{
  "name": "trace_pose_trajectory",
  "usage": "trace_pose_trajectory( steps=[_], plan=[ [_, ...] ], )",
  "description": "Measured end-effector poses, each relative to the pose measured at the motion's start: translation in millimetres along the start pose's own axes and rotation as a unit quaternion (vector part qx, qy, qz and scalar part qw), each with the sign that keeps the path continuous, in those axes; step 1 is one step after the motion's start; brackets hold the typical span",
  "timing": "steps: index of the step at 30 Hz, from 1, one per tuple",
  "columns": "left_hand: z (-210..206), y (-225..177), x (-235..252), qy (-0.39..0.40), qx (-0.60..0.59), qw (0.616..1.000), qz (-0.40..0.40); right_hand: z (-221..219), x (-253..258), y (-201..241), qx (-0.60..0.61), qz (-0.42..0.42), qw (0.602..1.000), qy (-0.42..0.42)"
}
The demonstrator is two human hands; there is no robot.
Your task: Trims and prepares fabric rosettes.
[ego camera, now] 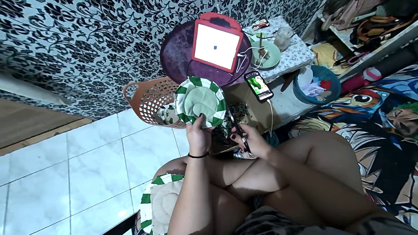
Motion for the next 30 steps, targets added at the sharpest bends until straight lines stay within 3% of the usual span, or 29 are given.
trace_pose_trajectory(
  steps=[10,30],
  plan=[
    [-0.1,-0.7,-0.1,0.001,0.000,1.000,-0.001,-0.5,1.3,-1.6,-0.018,-0.001,1.000,0.010],
    [0.4,-0.2,0.3,0.006,-0.002,1.000,0.006,-1.9,-2.6,1.9,0.060,0.012,0.998,0.026]
  ],
)
Point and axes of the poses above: each hand's wrist, its own x-axis towards the middle knuckle, its own z-axis out of the back of the hand, y = z × x, the point moved 6 cm from there along x, towards the middle knuckle, and after that the axes turned 4 degrees about x, right-handed, at the moved point
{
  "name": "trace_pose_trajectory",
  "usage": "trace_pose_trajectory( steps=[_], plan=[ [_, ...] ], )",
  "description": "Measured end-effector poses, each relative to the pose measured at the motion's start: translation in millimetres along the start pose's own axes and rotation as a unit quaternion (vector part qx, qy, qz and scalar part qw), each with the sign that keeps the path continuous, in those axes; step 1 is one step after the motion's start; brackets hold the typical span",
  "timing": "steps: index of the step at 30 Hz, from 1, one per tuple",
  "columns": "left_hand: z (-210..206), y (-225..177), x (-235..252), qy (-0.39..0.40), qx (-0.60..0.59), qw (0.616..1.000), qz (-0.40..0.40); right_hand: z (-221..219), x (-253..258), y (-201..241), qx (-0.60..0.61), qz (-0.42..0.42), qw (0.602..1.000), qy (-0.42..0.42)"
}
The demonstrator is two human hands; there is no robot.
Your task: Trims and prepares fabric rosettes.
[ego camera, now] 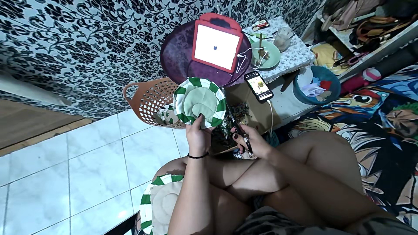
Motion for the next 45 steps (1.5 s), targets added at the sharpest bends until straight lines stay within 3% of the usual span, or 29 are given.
trace_pose_trajectory(
  steps=[45],
  plan=[
    [12,-8,8,-0.047,0.020,0.999,-0.019,5,-6,6,0.015,0.017,0.999,-0.034]
  ],
)
Point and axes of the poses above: each hand's wrist, its own x-axis towards the middle knuckle, its own z-axis out of the back of the hand, y = z × x, the point moved 6 cm from there along x, towards the middle knuckle, and after that the axes turned 4 degrees about x, right-handed, at the moved point
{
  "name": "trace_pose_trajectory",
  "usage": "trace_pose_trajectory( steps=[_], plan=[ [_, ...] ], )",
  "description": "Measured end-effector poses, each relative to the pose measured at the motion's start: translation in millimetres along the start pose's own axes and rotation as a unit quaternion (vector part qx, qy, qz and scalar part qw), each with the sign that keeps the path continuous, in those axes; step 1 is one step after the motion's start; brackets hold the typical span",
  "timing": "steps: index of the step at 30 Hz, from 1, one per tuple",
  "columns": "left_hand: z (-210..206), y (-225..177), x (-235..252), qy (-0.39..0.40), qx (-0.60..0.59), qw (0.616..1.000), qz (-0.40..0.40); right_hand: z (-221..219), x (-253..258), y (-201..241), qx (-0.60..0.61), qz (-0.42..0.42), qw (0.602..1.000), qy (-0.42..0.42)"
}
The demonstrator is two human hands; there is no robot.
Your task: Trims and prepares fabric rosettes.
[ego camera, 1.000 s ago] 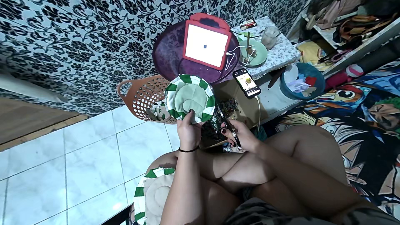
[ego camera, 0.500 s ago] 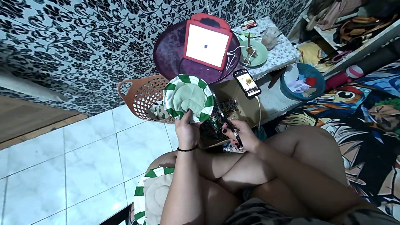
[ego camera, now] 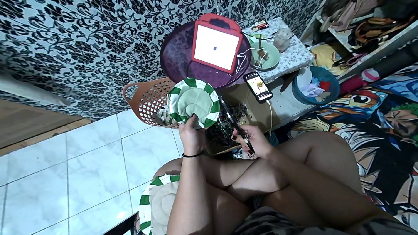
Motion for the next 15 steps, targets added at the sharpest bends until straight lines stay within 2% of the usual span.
trace_pose_trajectory(
  steps=[10,15],
  plan=[
    [14,-1,9,-0.061,0.040,0.997,-0.024,-1,0,0,-0.042,0.006,0.999,0.016],
    [15,-1,11,-0.063,0.035,0.997,-0.035,-1,1,-2,-0.057,0.007,0.998,0.010]
  ],
)
Point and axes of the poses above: each hand's wrist, its own x-axis towards the middle knuckle, its own z-axis out of the back of the hand, y = z × x, the point moved 6 cm from there along x, towards the middle knuckle, and after that the axes turned 4 degrees about x, right-handed, at the moved point
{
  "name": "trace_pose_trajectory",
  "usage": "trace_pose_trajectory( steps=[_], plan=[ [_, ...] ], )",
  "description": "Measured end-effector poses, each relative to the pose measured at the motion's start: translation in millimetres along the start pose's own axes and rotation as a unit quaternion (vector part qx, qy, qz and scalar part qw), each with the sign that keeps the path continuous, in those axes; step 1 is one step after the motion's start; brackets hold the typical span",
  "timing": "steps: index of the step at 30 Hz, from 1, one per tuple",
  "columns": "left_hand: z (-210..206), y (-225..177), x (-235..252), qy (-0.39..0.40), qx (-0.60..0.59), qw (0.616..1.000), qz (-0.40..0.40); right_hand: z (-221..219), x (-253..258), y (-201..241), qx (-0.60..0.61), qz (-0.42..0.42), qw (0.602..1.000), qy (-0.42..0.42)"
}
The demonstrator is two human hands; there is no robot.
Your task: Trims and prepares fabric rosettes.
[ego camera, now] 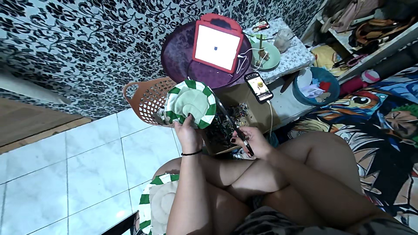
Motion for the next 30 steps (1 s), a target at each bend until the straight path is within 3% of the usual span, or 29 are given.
trace_pose_trajectory(
  steps=[8,14,30],
  plan=[
    [0,0,0,0.010,0.006,1.000,-0.026,-4,-2,-2,0.025,-0.022,0.999,0.006],
    [2,-4,0,0.011,0.023,0.998,-0.062,-10,-1,-6,0.014,-0.011,0.995,0.099],
    [-5,-2,-6,0.076,0.078,0.991,-0.074,1,4,-2,0.016,-0.012,0.999,0.029]
  ],
)
Point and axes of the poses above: each hand's wrist, its own x-axis towards the middle knuckle, its own z-axis out of the back of the hand, y = z × x, the point moved 6 cm from there along x, towards the middle knuckle, and after that the axes turned 4 degrees about x, right-handed, at the moved point
